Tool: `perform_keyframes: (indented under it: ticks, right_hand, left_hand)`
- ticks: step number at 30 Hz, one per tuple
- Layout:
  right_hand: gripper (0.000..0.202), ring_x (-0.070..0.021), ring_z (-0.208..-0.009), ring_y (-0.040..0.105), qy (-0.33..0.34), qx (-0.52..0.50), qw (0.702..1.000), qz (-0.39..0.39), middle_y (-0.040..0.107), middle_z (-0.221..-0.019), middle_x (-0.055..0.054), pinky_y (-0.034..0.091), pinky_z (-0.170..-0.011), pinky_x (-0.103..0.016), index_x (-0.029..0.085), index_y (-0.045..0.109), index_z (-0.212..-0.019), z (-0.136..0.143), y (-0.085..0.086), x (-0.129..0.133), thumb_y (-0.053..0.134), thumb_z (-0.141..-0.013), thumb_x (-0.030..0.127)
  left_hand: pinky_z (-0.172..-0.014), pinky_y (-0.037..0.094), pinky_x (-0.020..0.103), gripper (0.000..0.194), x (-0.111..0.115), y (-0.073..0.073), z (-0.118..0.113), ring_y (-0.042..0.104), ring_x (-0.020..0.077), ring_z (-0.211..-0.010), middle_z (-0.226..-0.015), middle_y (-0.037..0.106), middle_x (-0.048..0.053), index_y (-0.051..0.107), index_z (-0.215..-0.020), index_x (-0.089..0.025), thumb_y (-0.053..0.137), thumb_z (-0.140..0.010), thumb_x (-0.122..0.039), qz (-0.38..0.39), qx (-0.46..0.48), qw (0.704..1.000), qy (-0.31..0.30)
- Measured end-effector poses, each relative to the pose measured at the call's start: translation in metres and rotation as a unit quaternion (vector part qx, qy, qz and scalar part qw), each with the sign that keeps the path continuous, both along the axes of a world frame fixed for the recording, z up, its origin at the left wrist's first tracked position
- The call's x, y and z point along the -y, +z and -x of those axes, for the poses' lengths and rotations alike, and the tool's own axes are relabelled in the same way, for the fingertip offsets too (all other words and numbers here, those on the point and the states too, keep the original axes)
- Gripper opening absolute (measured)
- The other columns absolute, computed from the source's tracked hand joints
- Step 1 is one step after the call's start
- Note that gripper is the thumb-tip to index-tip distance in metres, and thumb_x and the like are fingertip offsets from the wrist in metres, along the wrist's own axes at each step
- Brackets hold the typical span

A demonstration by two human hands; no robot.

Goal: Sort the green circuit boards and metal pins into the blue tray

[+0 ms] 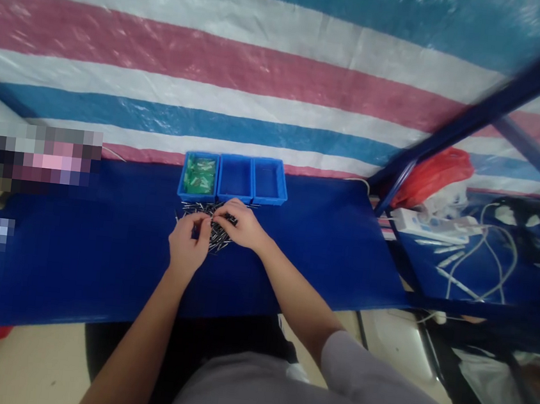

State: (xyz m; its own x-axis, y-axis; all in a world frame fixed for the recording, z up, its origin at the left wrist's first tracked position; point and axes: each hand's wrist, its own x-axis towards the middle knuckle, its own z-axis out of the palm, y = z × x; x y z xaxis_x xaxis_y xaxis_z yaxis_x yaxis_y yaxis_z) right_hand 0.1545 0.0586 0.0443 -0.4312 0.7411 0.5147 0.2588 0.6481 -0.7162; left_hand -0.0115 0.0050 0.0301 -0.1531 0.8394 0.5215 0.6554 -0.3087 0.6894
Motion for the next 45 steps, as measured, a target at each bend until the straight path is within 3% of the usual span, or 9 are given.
perform_keyframes:
  ticks: [3, 6, 9, 12, 18, 28, 41, 45]
  right_hand:
    - [0.012, -0.0181, -0.088, 0.061, -0.048, -0.022, 0.999, -0.013, 0.070, -0.089, -0.005, 0.050, -0.087, -0.038, 0.020, 0.065, -0.091, -0.001, 0.000, 0.000, 0.057, -0.097, 0.026]
    - [0.012, -0.0185, -0.088, 0.061, -0.096, -0.037, 0.994, -0.033, 0.071, -0.089, -0.005, 0.050, -0.086, -0.038, 0.020, 0.065, -0.092, 0.000, 0.001, 0.001, 0.056, -0.098, 0.027]
    - [0.012, -0.0193, -0.089, 0.060, -0.119, -0.019, 0.992, -0.050, 0.070, -0.091, -0.006, 0.050, -0.085, -0.038, 0.020, 0.064, -0.095, 0.001, 0.002, 0.003, 0.055, -0.098, 0.025]
    - [0.012, -0.0201, -0.089, 0.059, -0.102, 0.020, 0.992, -0.065, 0.069, -0.093, -0.007, 0.050, -0.086, -0.039, 0.019, 0.063, -0.098, 0.003, 0.005, 0.005, 0.053, -0.099, 0.023]
    - [0.014, -0.0216, -0.090, 0.059, -0.101, 0.075, 0.987, -0.103, 0.069, -0.093, -0.009, 0.050, -0.084, -0.040, 0.018, 0.064, -0.100, 0.002, 0.014, 0.014, 0.051, -0.099, 0.022]
    - [0.018, -0.0235, -0.091, 0.058, -0.108, 0.140, 0.978, -0.111, 0.069, -0.093, -0.008, 0.050, -0.083, -0.041, 0.020, 0.066, -0.102, 0.003, 0.024, 0.021, 0.048, -0.099, 0.020]
    - [0.011, -0.0189, -0.082, 0.058, -0.117, -0.005, 0.991, -0.071, 0.068, -0.086, -0.006, 0.050, -0.082, -0.038, 0.020, 0.062, -0.096, 0.004, 0.006, 0.015, 0.052, -0.098, 0.020]
    - [0.014, -0.0191, -0.081, 0.058, -0.164, -0.044, 0.984, -0.045, 0.068, -0.082, -0.004, 0.050, -0.078, -0.038, 0.022, 0.064, -0.090, 0.005, 0.003, 0.013, 0.053, -0.099, 0.025]
  left_hand:
    - [-0.073, 0.048, 0.023, 0.019, -0.022, 0.013, 0.000, 0.065, 0.0112, -0.071, -0.075, 0.068, -0.001, 0.067, -0.095, -0.020, 0.053, -0.094, -0.032, -0.020, 0.030, 0.999, -0.027]
    - [-0.062, 0.043, 0.022, 0.023, -0.048, 0.018, -0.002, 0.058, 0.0093, -0.059, -0.065, 0.062, -0.002, 0.065, -0.082, -0.019, 0.051, -0.095, -0.031, -0.058, -0.002, 0.997, -0.052]
    - [-0.054, 0.033, 0.025, 0.037, -0.068, 0.016, -0.003, 0.044, 0.0081, -0.049, -0.051, 0.047, -0.003, 0.048, -0.058, -0.019, 0.052, -0.094, -0.027, -0.123, -0.060, 0.988, -0.078]
    - [-0.052, 0.028, 0.027, 0.041, -0.076, 0.013, -0.002, 0.035, 0.0079, -0.048, -0.049, 0.038, -0.004, 0.038, -0.054, -0.019, 0.054, -0.091, -0.021, -0.187, -0.095, 0.973, -0.095]
    - [-0.050, 0.025, 0.028, 0.042, -0.072, 0.012, 0.003, 0.031, 0.0077, -0.048, -0.050, 0.036, -0.005, 0.034, -0.054, -0.019, 0.060, -0.087, -0.016, -0.252, -0.101, 0.956, -0.110]
    - [-0.050, 0.025, 0.030, 0.044, -0.062, 0.010, 0.003, 0.032, 0.0086, -0.047, -0.049, 0.035, -0.004, 0.033, -0.052, -0.020, 0.056, -0.090, -0.019, -0.220, -0.112, 0.965, -0.089]
    - [-0.050, 0.027, 0.028, 0.042, -0.064, 0.011, 0.000, 0.035, 0.0084, -0.047, -0.048, 0.039, -0.004, 0.036, -0.053, -0.019, 0.060, -0.088, -0.019, -0.226, -0.118, 0.961, -0.106]
    - [-0.051, 0.033, 0.025, 0.028, -0.064, 0.009, -0.001, 0.043, 0.0085, -0.049, -0.051, 0.048, -0.004, 0.051, -0.061, -0.020, 0.060, -0.088, -0.020, -0.221, -0.111, 0.960, -0.128]
